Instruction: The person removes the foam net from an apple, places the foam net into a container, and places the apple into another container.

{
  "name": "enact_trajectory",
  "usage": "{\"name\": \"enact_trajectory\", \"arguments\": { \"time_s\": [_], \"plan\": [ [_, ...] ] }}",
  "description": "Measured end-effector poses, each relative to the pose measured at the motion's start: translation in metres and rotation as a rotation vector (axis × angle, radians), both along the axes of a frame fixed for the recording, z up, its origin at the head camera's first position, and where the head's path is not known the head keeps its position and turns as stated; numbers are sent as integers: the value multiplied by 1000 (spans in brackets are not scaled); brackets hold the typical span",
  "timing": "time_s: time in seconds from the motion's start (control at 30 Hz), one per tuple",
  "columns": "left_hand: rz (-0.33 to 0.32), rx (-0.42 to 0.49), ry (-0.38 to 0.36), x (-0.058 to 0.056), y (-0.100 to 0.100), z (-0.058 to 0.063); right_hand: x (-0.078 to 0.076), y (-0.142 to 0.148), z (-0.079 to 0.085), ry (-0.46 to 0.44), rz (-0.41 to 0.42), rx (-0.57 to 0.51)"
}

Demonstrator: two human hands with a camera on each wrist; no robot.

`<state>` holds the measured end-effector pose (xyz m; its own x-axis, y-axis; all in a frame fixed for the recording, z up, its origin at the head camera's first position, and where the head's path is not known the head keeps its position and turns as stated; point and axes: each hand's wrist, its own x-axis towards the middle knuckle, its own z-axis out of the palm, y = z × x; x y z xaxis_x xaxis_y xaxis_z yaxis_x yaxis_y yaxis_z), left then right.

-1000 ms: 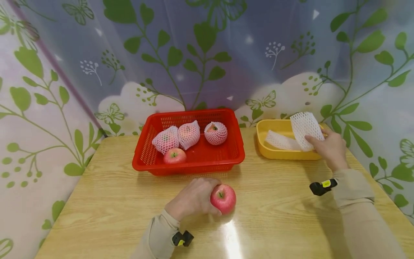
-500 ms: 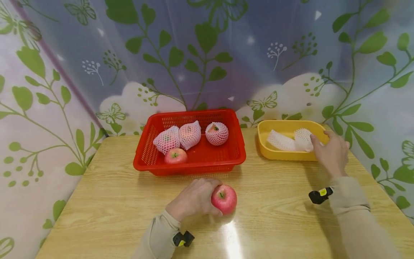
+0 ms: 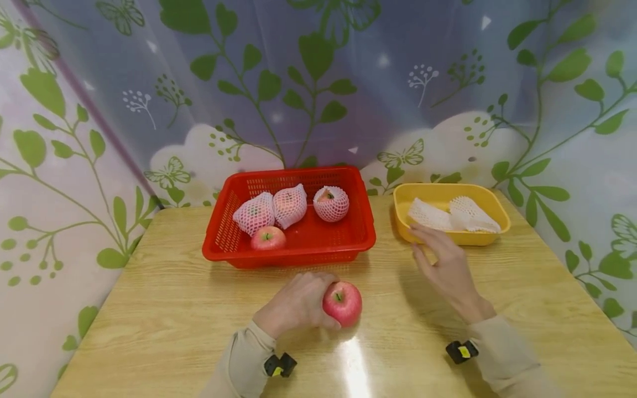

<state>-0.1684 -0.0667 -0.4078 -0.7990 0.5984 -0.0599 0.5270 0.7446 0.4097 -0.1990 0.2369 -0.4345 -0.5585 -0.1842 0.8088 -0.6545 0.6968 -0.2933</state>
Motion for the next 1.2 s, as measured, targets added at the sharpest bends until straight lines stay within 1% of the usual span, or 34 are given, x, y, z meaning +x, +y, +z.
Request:
{"name": "enact_trajectory", "arguments": {
  "time_s": [0.07, 0.1, 0.17, 0.23, 0.37, 0.6, 0.73, 1.0, 1.1, 1.2],
  "plan": [
    [6, 1, 0, 0, -1, 0, 2, -20, -3, -6, 108, 151],
    [8, 2, 1, 0, -1, 0, 3, -27, -4, -17, 146, 212],
    [9, 2, 0, 0, -1, -1, 4, -38, -7, -51, 191, 305],
    [10, 1, -7, 0, 0, -3, 5, -44, -11, -85, 206, 341],
    [15, 2, -19, 0, 2, -6, 5, -48, -14, -115, 200, 333],
    [25, 19, -23, -1, 0, -6, 0, -53, -7, -127, 184, 287],
    [23, 40, -14, -1, -1, -6, -2, -55, -6, -123, 186, 272],
    [13, 36, 5, -2, 0, -5, -2, -57, -5, -125, 165, 269],
    [10, 33, 12, -2, 0, -2, -1, -58, -3, -126, 162, 266],
    [8, 42, 23, -2, -3, 3, 0, -58, -2, -119, 158, 259]
  ]
}}
